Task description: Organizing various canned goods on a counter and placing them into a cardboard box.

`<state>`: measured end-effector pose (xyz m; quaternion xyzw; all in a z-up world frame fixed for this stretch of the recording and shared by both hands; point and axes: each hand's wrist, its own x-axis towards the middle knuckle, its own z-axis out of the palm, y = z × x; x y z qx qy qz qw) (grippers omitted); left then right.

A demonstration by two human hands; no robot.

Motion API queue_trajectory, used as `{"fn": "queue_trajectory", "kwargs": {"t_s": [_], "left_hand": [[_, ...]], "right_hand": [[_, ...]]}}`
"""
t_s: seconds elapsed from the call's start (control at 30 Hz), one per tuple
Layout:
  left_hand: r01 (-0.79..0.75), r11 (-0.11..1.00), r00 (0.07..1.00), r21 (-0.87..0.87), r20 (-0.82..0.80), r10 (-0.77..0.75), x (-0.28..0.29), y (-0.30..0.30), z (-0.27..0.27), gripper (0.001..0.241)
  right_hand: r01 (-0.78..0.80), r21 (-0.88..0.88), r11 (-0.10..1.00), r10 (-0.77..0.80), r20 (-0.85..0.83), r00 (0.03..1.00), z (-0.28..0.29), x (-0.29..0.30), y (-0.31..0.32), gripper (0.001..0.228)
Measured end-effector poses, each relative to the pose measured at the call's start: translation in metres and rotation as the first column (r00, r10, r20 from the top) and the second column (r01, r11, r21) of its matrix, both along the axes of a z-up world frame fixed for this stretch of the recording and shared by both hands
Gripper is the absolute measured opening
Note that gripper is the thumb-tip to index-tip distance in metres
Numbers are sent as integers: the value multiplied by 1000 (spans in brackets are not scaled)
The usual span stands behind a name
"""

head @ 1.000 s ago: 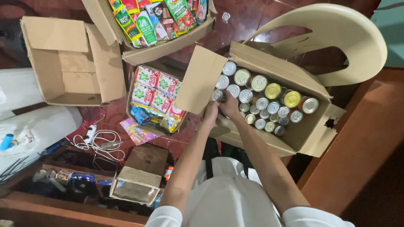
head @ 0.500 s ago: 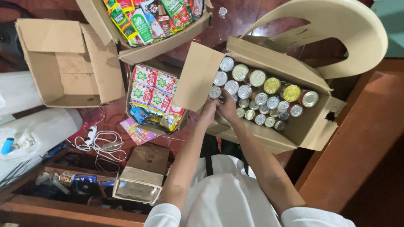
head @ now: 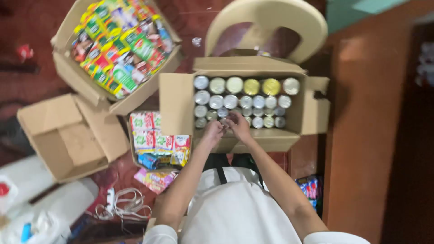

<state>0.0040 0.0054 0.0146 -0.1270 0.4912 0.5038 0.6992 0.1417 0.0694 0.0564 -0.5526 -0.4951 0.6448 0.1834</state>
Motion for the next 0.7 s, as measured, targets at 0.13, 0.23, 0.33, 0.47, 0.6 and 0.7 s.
{"fn": "queue_trajectory", "kwargs": {"t_s": [0.13, 0.23, 0.33, 0.47, 0.6, 0.7], "left_hand": [[126, 991, 992, 32, 3, -126, 29, 34, 25, 69], [240, 962, 970, 132, -6, -241, 58, 55, 51, 77], [353, 891, 925, 287, 36, -378, 92, 76, 111, 75], [468, 745, 777, 476, 179, -603, 143, 94, 233, 62], [540, 572, 603, 617, 190, -774, 213, 87, 323, 61], [548, 431, 478, 717, 155, -865, 265, 66, 370, 64]], "right_hand": [[54, 161, 986, -61, 38, 997, 38, 38, 7, 43], [208, 196, 958, -205, -38, 978, 53, 78, 7, 41], [303, 347, 888, -275, -129, 953, 103, 131, 2, 38], [457, 401, 794, -434, -153, 888, 193, 203, -25, 33], [590, 476, 652, -554, -232, 800, 282, 261, -65, 34], [650, 559, 514, -597, -311, 739, 328, 302, -106, 30]]}}
